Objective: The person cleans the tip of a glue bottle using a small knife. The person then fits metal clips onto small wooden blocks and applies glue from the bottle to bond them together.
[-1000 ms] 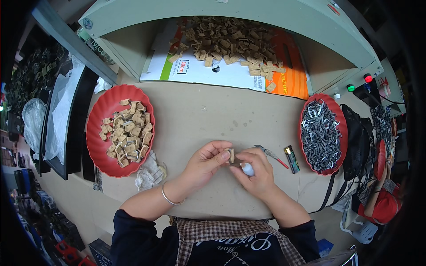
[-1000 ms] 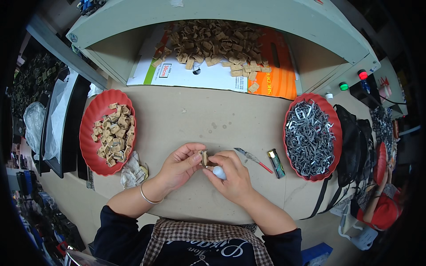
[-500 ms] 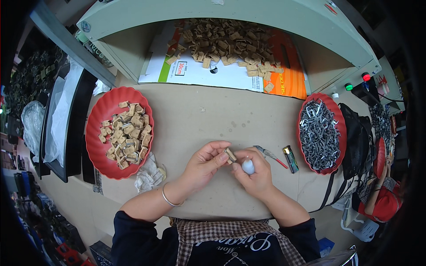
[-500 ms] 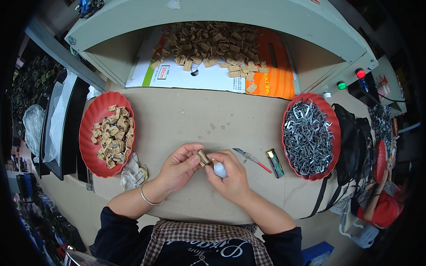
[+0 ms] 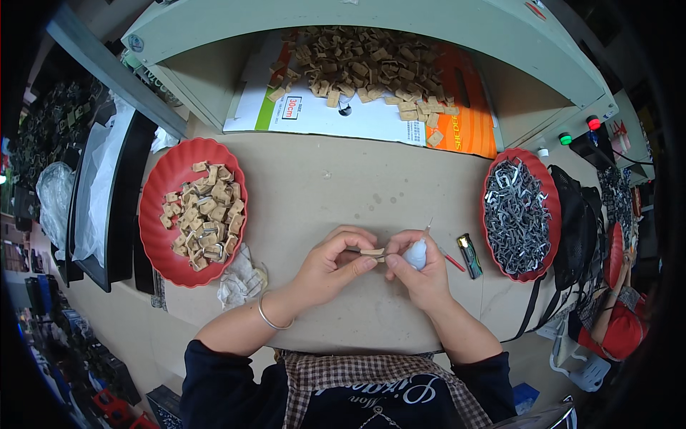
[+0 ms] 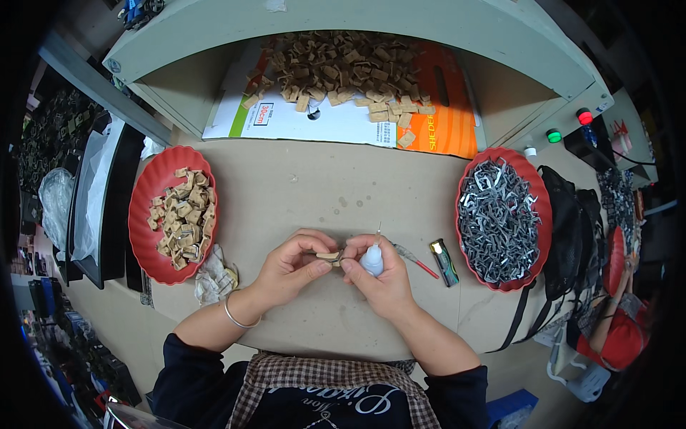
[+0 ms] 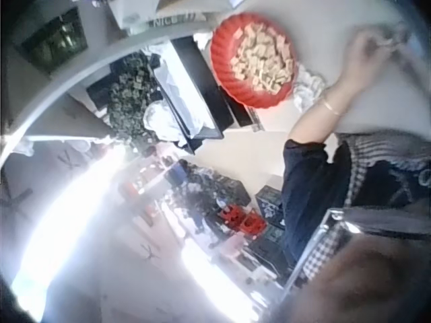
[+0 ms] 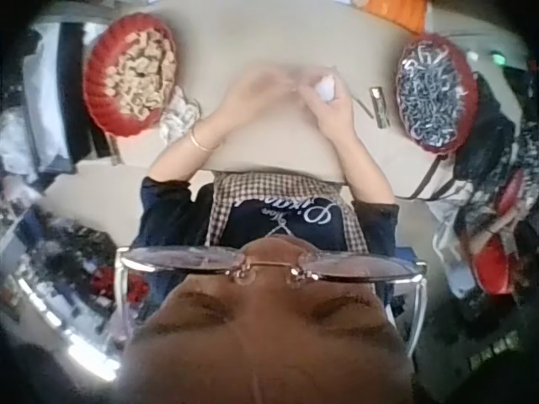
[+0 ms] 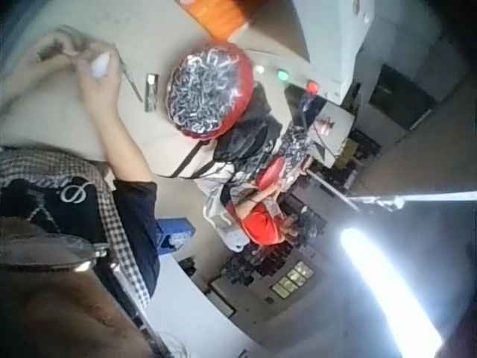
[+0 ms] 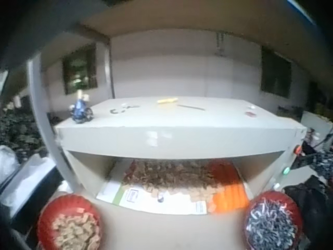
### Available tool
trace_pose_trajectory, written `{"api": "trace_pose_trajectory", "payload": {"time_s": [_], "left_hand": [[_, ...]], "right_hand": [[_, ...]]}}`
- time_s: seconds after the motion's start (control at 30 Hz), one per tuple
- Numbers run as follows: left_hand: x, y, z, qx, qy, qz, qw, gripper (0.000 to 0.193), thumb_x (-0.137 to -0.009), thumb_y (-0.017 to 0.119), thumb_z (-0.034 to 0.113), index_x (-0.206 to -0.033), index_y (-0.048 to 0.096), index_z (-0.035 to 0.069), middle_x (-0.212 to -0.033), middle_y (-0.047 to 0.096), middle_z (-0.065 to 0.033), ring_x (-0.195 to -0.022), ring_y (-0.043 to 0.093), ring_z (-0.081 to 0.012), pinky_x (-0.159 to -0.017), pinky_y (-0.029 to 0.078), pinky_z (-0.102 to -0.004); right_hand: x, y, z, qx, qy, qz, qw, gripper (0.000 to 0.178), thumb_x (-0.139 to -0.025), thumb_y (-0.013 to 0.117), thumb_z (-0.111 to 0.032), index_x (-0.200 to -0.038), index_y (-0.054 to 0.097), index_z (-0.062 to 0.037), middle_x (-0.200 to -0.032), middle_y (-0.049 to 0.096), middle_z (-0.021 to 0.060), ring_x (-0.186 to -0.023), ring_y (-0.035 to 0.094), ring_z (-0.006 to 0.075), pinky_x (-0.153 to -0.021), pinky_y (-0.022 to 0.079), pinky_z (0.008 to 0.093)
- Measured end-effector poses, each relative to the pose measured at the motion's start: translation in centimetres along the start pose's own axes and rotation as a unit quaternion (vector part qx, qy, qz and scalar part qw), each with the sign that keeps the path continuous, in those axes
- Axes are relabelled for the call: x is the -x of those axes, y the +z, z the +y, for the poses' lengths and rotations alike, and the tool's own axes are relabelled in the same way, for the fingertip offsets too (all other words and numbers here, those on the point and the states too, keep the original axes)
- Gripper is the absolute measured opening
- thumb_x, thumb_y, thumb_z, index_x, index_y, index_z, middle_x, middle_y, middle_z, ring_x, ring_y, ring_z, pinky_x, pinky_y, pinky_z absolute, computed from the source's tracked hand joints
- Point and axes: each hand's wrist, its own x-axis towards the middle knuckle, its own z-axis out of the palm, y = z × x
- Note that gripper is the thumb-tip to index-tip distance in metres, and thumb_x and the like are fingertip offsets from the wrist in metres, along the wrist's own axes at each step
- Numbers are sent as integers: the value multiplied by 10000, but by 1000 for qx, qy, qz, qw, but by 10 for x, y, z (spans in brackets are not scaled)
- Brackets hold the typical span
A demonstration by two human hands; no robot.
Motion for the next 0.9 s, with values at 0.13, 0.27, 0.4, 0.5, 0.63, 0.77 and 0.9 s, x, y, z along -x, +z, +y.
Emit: {"api": "trace_pose_trajectory", "payload": {"time_s": [0.13,0.27,0.4,0.5,0.63,0.77,0.9], "left_hand": [[0,-2,5,-146,51,-23,988,191,-820,595,37,-1002,544,9,-1020,540,-88,-882,542,-133,-737,480,-269],[1,1,13,-240,38,-29,970,133,-783,645,67,-883,587,3,-868,585,-79,-761,575,-140,-648,478,-258],[0,2,15,-403,148,-18,903,129,-748,671,89,-828,603,14,-747,591,-69,-696,586,-174,-611,463,-256],[0,2,10,-423,216,4,880,144,-724,682,108,-812,608,22,-720,590,-70,-668,585,-203,-591,462,-269],[-1,1,8,-426,225,6,876,128,-730,677,106,-800,608,23,-725,593,-68,-650,588,-197,-581,467,-277],[0,1,8,-417,223,2,881,127,-731,677,103,-803,611,23,-730,595,-68,-656,590,-197,-587,468,-278],[-2,1,8,-404,228,-6,886,123,-732,674,98,-806,612,21,-743,598,-72,-679,594,-205,-615,471,-284]], "right_hand": [[-2,-2,0,10,25,5,1000,208,-819,573,-3,-1012,500,-34,-846,534,27,-740,521,76,-611,484,216],[-2,-2,2,18,47,-10,999,201,-821,570,-1,-1008,506,-35,-857,537,25,-758,525,75,-617,485,216],[-1,0,0,33,50,-16,998,185,-823,562,2,-997,517,-39,-864,539,18,-768,529,73,-624,486,215],[-1,1,-1,33,56,-25,998,178,-824,558,2,-995,525,-38,-863,537,13,-760,529,70,-625,486,213],[-3,-1,0,50,61,-44,996,172,-822,554,4,-990,537,-33,-862,532,8,-752,526,65,-622,483,209],[-3,-2,-1,58,70,-50,995,186,-816,557,9,-998,544,-23,-864,522,11,-750,530,69,-621,480,206],[-4,-4,-6,105,17,-70,992,201,-805,573,2,-1005,560,-10,-863,503,21,-746,535,82,-615,478,207]]}}
